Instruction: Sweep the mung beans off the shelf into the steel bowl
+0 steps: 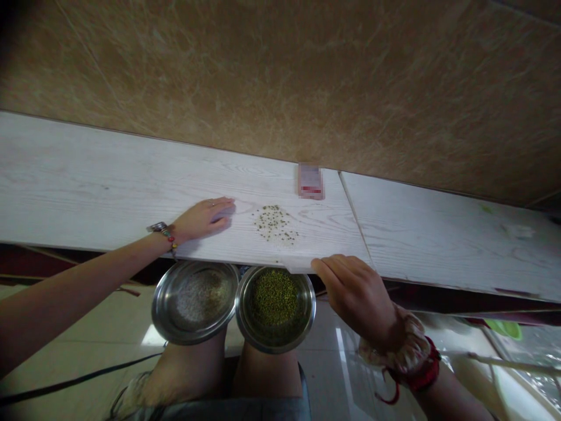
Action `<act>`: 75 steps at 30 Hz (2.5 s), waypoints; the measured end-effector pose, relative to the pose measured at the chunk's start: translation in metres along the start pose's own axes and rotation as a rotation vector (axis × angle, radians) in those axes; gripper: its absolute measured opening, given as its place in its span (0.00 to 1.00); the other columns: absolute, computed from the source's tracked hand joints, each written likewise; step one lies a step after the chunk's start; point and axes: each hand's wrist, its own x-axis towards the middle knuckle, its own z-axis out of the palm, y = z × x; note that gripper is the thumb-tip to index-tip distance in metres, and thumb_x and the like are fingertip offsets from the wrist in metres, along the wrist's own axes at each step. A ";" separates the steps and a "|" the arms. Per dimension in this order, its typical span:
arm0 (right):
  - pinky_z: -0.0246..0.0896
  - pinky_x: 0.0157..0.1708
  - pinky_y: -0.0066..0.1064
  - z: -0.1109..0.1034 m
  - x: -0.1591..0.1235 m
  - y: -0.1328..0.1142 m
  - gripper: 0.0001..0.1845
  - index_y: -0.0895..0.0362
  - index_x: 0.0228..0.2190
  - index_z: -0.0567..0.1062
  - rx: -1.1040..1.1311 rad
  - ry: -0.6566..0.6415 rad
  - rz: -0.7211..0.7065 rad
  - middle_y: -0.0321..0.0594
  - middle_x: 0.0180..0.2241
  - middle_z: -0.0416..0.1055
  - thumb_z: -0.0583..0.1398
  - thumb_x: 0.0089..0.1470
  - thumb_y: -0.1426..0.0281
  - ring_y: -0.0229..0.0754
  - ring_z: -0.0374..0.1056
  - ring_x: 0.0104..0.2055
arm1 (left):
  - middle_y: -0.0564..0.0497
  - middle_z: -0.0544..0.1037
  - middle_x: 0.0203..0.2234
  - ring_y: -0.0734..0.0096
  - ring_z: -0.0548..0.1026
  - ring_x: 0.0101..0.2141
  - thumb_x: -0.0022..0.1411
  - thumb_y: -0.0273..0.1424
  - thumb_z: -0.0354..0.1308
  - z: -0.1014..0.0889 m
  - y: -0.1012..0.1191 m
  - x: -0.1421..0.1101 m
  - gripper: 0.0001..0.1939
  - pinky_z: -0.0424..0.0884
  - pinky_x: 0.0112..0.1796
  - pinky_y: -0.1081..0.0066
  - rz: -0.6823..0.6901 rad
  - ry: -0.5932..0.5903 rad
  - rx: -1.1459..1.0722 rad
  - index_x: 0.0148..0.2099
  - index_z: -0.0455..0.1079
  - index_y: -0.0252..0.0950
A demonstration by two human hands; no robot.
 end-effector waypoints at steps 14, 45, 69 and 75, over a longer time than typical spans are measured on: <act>0.60 0.25 0.31 0.000 0.012 -0.005 0.14 0.59 0.31 0.72 0.032 -0.027 0.032 0.40 0.24 0.71 0.49 0.59 0.80 0.38 0.64 0.25 | 0.44 0.67 0.59 0.60 0.64 0.59 0.62 0.37 0.43 -0.002 0.001 -0.001 0.25 0.60 0.58 0.59 -0.002 -0.003 -0.007 0.57 0.65 0.34; 0.61 0.31 0.32 0.021 0.005 0.036 0.11 0.60 0.34 0.75 -0.156 -0.024 0.016 0.41 0.28 0.75 0.53 0.57 0.79 0.40 0.68 0.29 | 0.46 0.68 0.58 0.59 0.64 0.59 0.62 0.38 0.45 0.000 -0.001 -0.001 0.22 0.61 0.57 0.57 0.006 0.016 -0.023 0.55 0.66 0.38; 0.60 0.29 0.32 0.031 0.002 0.036 0.11 0.61 0.34 0.75 -0.203 -0.033 0.086 0.43 0.28 0.76 0.53 0.58 0.78 0.41 0.68 0.28 | 0.44 0.68 0.58 0.59 0.64 0.59 0.62 0.37 0.44 0.000 -0.001 -0.001 0.22 0.60 0.58 0.58 0.011 0.007 -0.027 0.55 0.66 0.34; 0.62 0.29 0.31 0.018 0.004 0.024 0.14 0.61 0.34 0.75 -0.116 -0.037 -0.007 0.42 0.27 0.75 0.51 0.57 0.81 0.40 0.68 0.28 | 0.44 0.67 0.58 0.59 0.63 0.59 0.62 0.37 0.44 0.000 -0.001 -0.001 0.22 0.60 0.58 0.58 0.003 0.007 -0.016 0.55 0.65 0.36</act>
